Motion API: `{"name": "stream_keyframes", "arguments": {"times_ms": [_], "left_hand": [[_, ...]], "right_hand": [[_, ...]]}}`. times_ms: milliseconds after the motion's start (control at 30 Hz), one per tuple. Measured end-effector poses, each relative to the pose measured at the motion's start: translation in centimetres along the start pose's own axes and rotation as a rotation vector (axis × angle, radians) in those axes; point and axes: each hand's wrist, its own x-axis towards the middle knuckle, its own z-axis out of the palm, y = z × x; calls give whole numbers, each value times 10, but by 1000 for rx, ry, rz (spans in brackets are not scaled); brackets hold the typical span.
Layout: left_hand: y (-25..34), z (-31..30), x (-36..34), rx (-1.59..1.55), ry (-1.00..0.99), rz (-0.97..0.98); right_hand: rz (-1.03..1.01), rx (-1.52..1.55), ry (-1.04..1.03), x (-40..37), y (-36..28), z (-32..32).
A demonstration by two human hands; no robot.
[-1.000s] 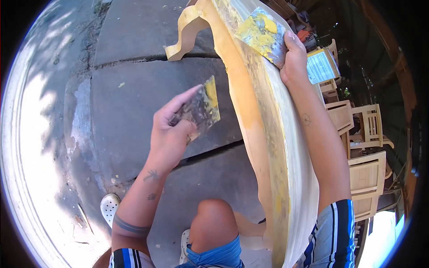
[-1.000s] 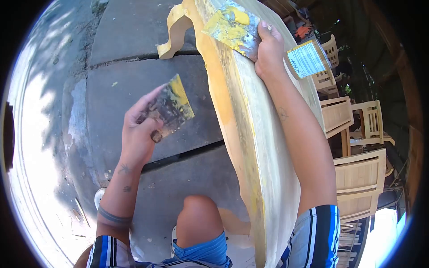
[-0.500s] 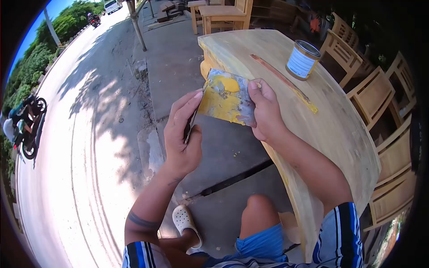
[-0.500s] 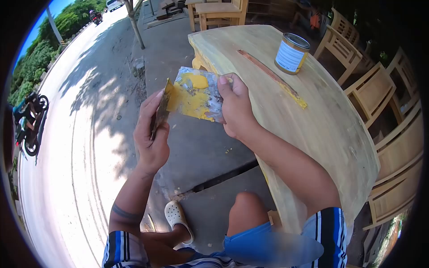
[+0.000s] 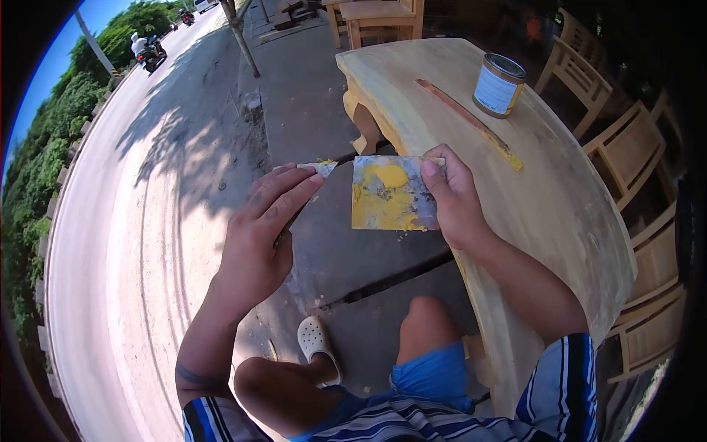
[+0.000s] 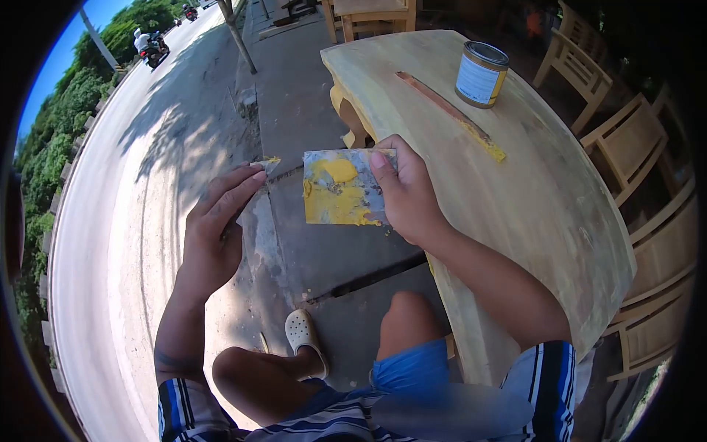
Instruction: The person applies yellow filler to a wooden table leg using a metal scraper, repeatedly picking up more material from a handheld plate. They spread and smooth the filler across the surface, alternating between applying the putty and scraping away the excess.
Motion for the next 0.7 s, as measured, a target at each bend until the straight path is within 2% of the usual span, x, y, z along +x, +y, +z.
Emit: {"name": "stream_keyframes", "arguments": {"times_ms": [33, 133, 267, 400, 533, 633, 700], "left_hand": [[9, -3, 6, 79, -81, 46], [24, 9, 10, 162, -221, 51], [31, 12, -8, 23, -496, 25], [44, 3, 10, 60, -287, 63], [50, 16, 20, 183, -314, 160], [46, 24, 19, 191, -421, 145], [36, 21, 17, 48, -532, 68]], "right_hand": [[-35, -77, -30, -2, 2, -1], [7, -56, -73, -9, -14, 4], [60, -159, -43, -11, 1, -6], [71, -163, -62, -17, 2, -6], [64, -218, -108, -21, -5, 2], [23, -268, -96, -18, -3, 1], [39, -259, -42, -14, 9, -4]]}}
